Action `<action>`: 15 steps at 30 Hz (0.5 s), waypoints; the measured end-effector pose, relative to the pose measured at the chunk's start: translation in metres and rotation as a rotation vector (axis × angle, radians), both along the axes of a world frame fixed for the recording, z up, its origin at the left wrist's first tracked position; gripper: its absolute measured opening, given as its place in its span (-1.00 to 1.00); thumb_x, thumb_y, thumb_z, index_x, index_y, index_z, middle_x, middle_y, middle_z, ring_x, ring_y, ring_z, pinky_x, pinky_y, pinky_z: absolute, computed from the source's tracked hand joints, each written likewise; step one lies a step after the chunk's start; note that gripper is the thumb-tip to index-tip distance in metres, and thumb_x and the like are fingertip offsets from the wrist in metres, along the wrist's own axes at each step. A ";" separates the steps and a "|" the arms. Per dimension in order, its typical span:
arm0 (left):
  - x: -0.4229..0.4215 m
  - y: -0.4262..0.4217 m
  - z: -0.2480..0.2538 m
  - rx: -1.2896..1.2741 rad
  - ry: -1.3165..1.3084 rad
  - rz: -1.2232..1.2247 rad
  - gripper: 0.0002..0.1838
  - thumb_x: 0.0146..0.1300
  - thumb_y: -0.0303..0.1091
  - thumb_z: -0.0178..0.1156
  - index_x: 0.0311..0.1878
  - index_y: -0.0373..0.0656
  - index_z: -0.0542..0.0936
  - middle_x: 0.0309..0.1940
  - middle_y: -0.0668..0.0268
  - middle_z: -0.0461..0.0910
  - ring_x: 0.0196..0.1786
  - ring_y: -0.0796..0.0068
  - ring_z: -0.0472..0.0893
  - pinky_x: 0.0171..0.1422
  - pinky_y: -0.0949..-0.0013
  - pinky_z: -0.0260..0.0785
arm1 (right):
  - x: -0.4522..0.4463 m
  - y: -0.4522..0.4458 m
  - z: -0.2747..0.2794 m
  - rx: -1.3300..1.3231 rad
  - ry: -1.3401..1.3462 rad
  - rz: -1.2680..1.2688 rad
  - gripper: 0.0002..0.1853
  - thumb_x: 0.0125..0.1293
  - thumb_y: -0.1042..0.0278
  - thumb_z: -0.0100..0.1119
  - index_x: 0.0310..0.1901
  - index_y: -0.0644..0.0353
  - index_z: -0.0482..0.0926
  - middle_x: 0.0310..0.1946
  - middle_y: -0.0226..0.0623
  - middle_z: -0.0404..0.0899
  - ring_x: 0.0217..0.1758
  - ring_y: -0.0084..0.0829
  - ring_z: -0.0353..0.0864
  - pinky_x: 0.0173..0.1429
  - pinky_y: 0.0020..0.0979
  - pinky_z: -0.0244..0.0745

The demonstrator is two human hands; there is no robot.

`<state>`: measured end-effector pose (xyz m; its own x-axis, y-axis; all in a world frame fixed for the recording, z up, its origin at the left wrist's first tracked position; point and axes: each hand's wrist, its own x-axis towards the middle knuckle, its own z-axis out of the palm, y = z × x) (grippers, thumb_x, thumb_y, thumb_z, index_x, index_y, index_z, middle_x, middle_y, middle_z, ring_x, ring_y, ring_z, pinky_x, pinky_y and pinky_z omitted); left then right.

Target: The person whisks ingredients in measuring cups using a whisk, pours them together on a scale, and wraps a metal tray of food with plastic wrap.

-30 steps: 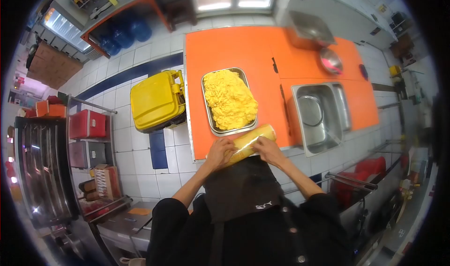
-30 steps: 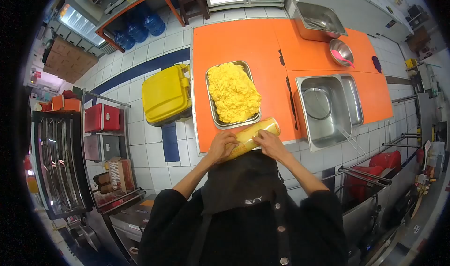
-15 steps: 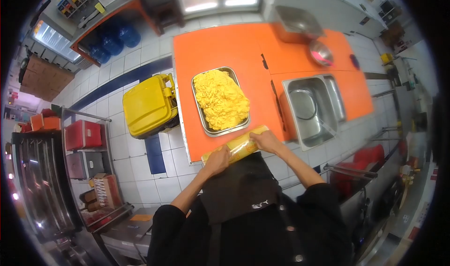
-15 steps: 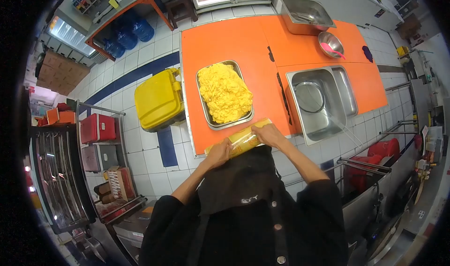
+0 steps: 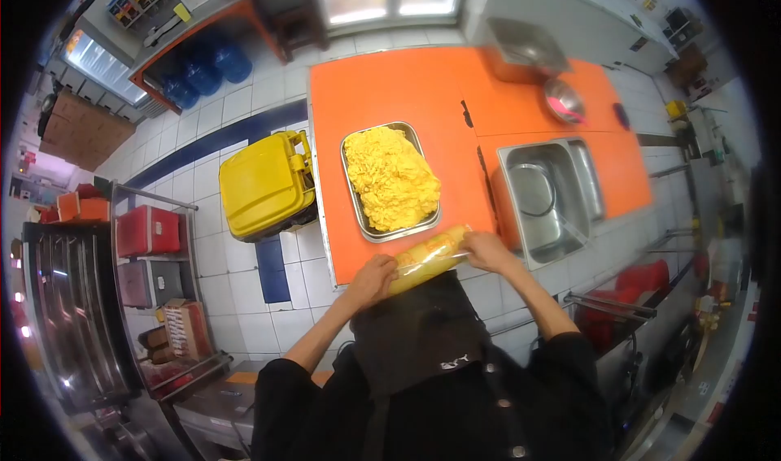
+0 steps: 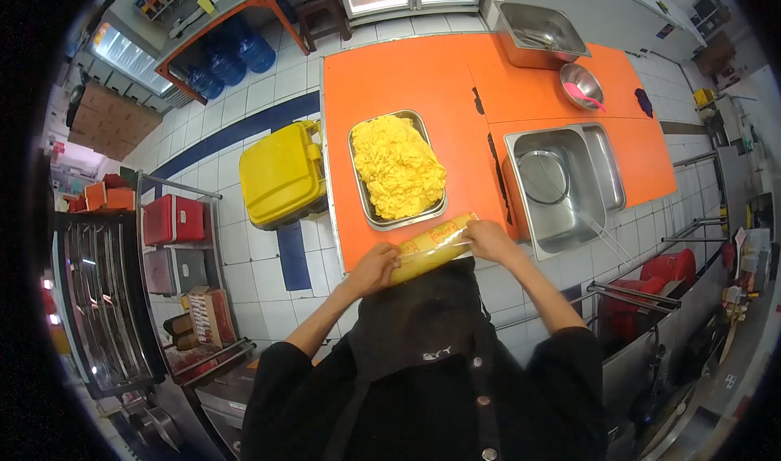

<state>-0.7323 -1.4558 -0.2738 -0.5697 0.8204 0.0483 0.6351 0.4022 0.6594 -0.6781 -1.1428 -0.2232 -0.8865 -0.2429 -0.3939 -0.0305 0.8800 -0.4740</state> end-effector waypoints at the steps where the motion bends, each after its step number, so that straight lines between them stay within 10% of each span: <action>1: 0.005 0.007 -0.004 0.072 -0.070 0.041 -0.81 0.18 -0.41 0.21 -0.15 -0.25 0.61 -0.13 0.10 0.63 0.03 0.10 0.53 0.09 0.12 0.41 | -0.002 0.003 0.004 -0.021 0.075 -0.018 -0.80 0.16 0.48 0.21 -0.16 0.24 0.66 -0.15 -0.04 0.64 -0.03 -0.03 0.61 0.04 -0.08 0.48; 9: 0.008 0.049 0.006 0.193 0.271 0.265 -0.82 0.28 -0.37 0.16 -0.13 -0.24 0.59 -0.12 0.08 0.62 0.02 0.04 0.52 0.11 0.13 0.38 | -0.002 0.004 -0.083 -0.353 0.590 -0.469 -0.75 0.12 0.61 0.03 -0.15 0.37 0.59 -0.09 0.05 0.60 0.10 0.09 0.54 0.32 -0.06 0.36; 11: 0.014 0.050 -0.028 0.152 -0.338 0.438 -0.81 0.38 -0.33 0.10 -0.19 -0.27 0.58 -0.23 0.06 0.63 -0.19 0.13 0.60 -0.03 0.16 0.43 | -0.008 -0.003 -0.096 -0.367 0.622 -0.593 -0.73 0.09 0.64 0.02 -0.15 0.37 0.58 -0.10 0.05 0.60 0.11 0.10 0.53 0.35 -0.08 0.34; 15: 0.016 0.048 -0.038 0.210 -0.548 0.494 -0.75 0.44 -0.29 0.04 -0.24 -0.29 0.55 -0.40 0.08 0.60 -0.40 0.23 0.59 -0.23 0.21 0.42 | -0.025 -0.022 -0.105 -0.241 0.847 -0.665 -0.77 0.06 0.65 0.02 -0.21 0.36 0.55 -0.24 0.04 0.59 0.03 0.09 0.53 0.23 -0.06 0.39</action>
